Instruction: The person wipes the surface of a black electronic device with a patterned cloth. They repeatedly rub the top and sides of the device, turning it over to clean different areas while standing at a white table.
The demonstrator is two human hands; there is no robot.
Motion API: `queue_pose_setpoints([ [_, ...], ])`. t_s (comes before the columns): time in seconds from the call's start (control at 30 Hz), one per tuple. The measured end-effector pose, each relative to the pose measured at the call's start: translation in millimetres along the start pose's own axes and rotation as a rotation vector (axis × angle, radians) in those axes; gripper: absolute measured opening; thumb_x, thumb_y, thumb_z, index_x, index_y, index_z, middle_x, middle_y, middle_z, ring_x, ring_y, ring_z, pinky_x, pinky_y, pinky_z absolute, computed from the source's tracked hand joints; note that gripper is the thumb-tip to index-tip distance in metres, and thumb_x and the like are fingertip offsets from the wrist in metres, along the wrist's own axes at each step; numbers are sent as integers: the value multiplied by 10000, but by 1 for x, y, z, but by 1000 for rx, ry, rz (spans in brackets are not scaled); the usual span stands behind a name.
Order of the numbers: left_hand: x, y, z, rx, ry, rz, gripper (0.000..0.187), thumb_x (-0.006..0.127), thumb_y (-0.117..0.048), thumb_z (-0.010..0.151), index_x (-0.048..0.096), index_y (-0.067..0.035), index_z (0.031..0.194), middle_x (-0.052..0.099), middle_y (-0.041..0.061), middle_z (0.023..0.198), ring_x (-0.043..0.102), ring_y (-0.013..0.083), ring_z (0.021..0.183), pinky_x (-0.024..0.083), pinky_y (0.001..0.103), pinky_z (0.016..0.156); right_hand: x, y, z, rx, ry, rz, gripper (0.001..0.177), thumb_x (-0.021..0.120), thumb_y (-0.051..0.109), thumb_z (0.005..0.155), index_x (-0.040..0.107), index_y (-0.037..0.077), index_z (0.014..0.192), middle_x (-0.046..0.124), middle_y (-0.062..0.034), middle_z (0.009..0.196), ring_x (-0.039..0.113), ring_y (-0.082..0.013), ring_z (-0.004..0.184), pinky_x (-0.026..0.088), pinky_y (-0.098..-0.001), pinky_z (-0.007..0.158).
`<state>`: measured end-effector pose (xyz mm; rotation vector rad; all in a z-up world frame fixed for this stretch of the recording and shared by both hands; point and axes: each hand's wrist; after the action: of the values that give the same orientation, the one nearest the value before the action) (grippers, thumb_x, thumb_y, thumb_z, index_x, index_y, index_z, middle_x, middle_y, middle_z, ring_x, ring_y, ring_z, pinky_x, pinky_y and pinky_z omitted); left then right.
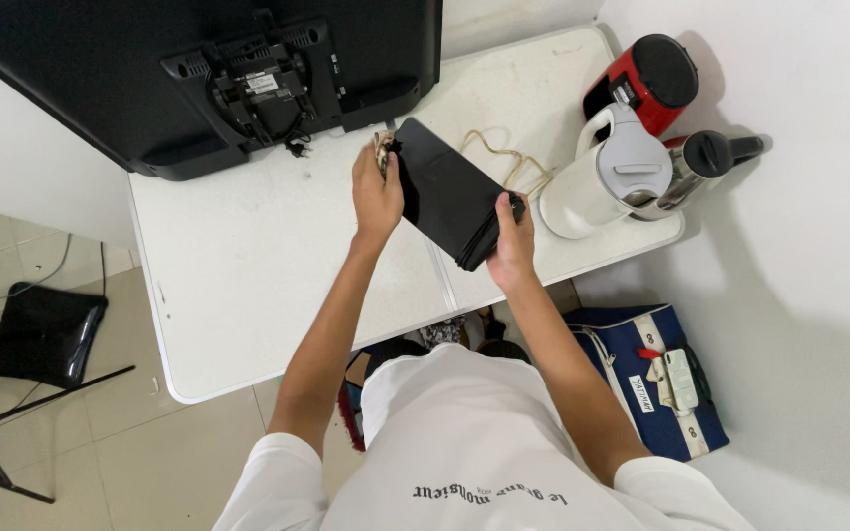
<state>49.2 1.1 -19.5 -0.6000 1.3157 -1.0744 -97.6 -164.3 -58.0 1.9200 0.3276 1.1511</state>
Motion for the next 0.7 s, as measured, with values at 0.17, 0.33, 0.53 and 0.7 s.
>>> queue_pose_setpoints([
  [0.17,-7,-3,-1,-47,106,109,420,637,-350,989,630,-14,1242,742,228,986,713,417,935,547,476,808,-15,13,4,132,41,-57,344,652,313,1015,565,73,1246,645,-64,1194,620,-195,1111,545,-375,967],
  [0.33,-4,-3,-1,-123,63,22,436,705,-391,927,665,-21,1153,754,199,925,732,384,874,557,457,787,-16,25,3,164,36,-88,435,677,331,966,571,67,1295,657,-64,1211,645,-173,1091,553,-336,938],
  [0.53,4,-7,-18,-139,45,58,333,675,-307,1004,668,9,1110,745,203,949,723,377,858,554,466,790,-19,27,-14,-86,-8,-493,425,749,125,873,606,-5,1252,679,-99,1127,657,-165,1016,541,-302,903],
  [0.7,-2,-23,-38,627,-33,145,243,631,-73,936,697,-33,1167,726,192,1110,699,385,998,564,447,857,-19,36,-21,-108,1,-495,351,715,23,835,645,-34,1174,700,-81,1022,663,-158,918,549,-291,836],
])
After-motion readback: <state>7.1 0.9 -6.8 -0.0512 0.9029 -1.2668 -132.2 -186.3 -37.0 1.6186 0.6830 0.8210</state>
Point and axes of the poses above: each hand's wrist, its own z-axis towards the middle knuckle, its own x-axis out of the palm, y = z × x
